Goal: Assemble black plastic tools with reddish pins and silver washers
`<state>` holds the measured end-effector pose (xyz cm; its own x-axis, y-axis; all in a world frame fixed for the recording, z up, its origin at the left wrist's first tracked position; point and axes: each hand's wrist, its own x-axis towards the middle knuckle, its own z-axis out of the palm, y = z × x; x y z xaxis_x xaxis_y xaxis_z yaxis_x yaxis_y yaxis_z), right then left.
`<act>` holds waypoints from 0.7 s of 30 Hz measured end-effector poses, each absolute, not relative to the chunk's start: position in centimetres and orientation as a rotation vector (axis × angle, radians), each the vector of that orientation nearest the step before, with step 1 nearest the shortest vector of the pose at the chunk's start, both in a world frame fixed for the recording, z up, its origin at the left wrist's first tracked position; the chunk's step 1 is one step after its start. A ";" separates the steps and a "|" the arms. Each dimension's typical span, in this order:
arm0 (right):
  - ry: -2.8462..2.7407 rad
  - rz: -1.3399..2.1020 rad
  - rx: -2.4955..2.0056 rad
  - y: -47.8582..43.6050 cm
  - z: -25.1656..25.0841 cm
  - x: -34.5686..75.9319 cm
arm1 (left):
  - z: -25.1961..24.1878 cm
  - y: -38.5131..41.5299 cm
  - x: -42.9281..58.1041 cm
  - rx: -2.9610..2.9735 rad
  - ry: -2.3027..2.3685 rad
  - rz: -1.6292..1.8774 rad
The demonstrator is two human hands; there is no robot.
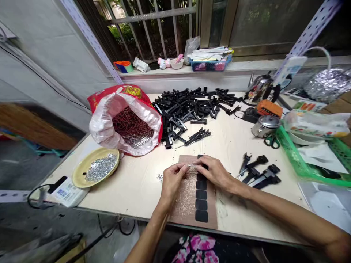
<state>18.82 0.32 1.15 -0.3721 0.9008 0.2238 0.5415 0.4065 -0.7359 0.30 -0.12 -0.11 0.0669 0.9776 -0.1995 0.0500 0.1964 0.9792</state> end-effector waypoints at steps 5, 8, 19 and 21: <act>-2.223 0.531 -1.339 0.7 0.4 22.2 | -0.9 -0.5 1.1 1.192 1.335 0.935; -2.278 0.327 -1.417 1.4 -0.4 23.3 | -1.5 -0.6 1.1 1.319 1.435 0.942; -2.419 0.221 -1.030 -1.2 -3.1 22.8 | -3.0 -1.0 1.4 1.538 1.574 1.066; -2.448 0.236 -0.960 -0.7 -2.7 22.9 | -3.1 -1.0 1.4 1.513 1.565 1.067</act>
